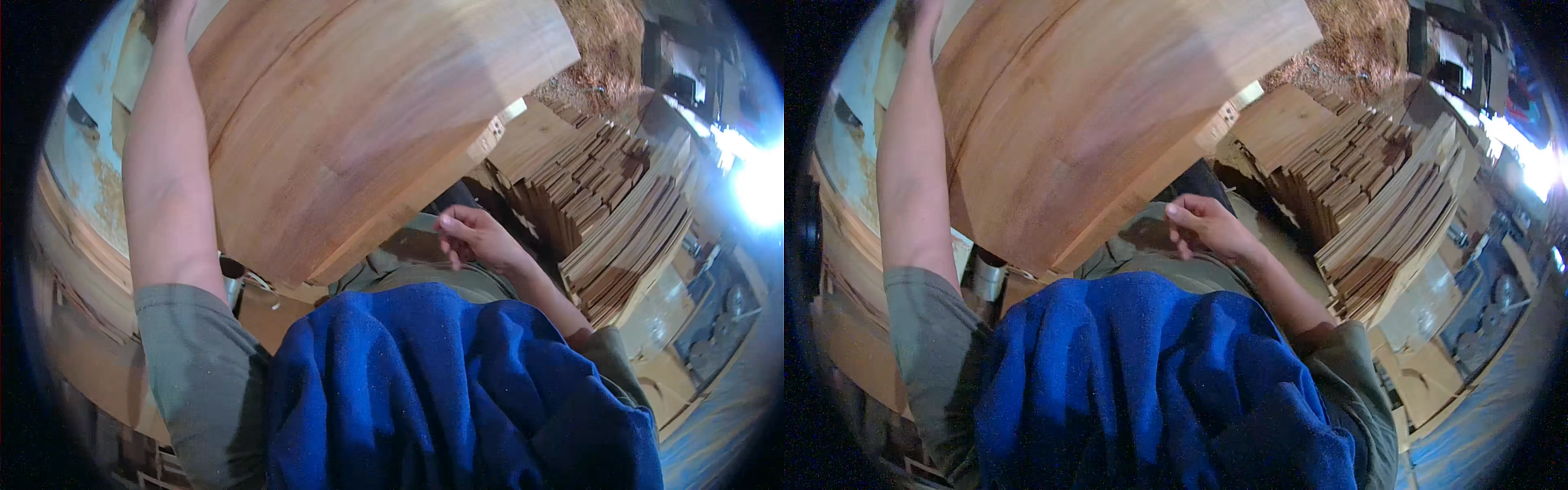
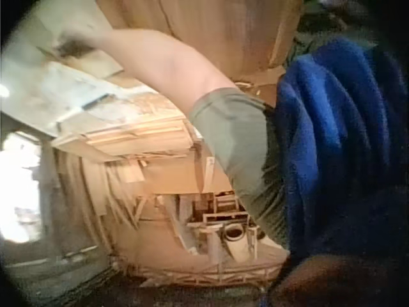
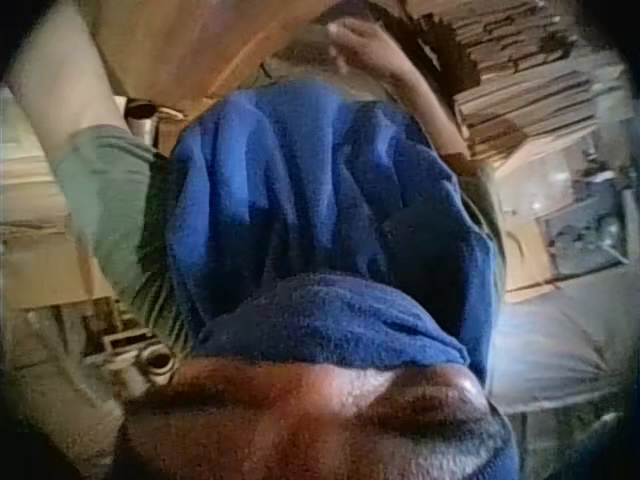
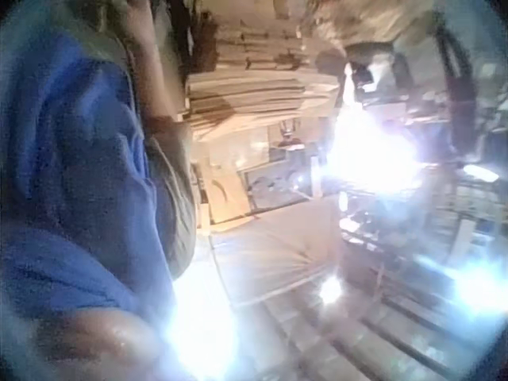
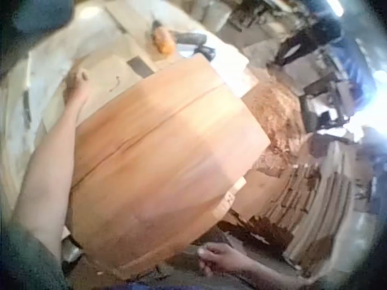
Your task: Assembling wood panels by drilling and screwing them together.
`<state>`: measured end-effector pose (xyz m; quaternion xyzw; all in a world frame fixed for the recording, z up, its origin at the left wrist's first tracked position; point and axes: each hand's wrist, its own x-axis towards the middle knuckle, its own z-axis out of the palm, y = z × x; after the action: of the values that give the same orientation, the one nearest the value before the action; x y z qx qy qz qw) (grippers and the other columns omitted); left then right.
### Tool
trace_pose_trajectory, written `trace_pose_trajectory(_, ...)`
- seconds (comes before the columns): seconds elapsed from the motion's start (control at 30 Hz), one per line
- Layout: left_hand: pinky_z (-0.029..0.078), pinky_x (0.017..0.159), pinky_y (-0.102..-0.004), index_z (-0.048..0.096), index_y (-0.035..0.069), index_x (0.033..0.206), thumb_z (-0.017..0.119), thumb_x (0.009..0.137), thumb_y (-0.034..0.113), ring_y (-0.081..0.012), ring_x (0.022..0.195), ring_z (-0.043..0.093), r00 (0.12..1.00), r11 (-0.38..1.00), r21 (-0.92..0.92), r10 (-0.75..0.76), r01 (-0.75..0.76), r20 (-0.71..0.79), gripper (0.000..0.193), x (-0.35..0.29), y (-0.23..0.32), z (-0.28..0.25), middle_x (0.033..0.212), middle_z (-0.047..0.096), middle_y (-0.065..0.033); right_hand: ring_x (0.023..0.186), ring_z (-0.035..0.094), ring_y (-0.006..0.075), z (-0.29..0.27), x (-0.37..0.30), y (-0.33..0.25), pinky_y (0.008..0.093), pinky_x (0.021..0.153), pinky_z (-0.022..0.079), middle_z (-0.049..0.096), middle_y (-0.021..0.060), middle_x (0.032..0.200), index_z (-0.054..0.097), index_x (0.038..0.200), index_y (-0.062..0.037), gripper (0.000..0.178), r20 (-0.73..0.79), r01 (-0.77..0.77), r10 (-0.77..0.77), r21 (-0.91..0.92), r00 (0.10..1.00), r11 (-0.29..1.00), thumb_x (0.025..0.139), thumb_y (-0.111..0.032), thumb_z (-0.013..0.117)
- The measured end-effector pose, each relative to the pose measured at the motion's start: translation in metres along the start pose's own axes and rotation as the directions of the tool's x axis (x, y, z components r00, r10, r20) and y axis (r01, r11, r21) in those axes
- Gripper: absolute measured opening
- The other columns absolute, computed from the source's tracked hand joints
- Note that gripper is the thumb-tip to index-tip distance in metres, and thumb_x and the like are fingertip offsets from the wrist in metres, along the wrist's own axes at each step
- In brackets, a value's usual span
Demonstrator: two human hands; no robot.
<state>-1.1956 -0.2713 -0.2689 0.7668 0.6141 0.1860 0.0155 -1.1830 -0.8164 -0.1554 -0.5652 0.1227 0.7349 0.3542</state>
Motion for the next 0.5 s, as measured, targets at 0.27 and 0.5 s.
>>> trace_pose_trajectory(0.27,0.036,0.1,-0.0355,0.049,0.007,0.129,0.057,0.085,0.045,-0.0248,0.119,0.049,0.855,0.892,-0.395,0.37,-0.218,0.362,0.059,0.092,-0.02,0.033,0.128,0.053,-0.0134,0.047,0.055,0.0111,-0.015,0.045,-0.024,0.0258,0.042,0.045,0.051,0.0014,0.055,0.05,0.071,-0.0031,0.047,-0.179,0.318,-0.346,-0.165,0.921,0.933,0.096,-0.041,0.041)
trace_pose_trajectory(0.5,0.034,0.102,-0.0388,0.047,0.018,0.133,0.055,0.083,0.052,-0.0299,0.122,0.045,0.848,0.912,-0.313,0.374,-0.264,0.375,0.061,0.099,-0.028,0.023,0.133,0.047,-0.0157,0.043,0.053,0.0136,-0.024,0.04,-0.04,0.0299,0.04,0.044,0.051,0.0058,0.049,0.052,0.067,-0.0016,0.049,-0.207,0.294,-0.386,-0.369,0.899,0.882,0.094,-0.042,0.045)
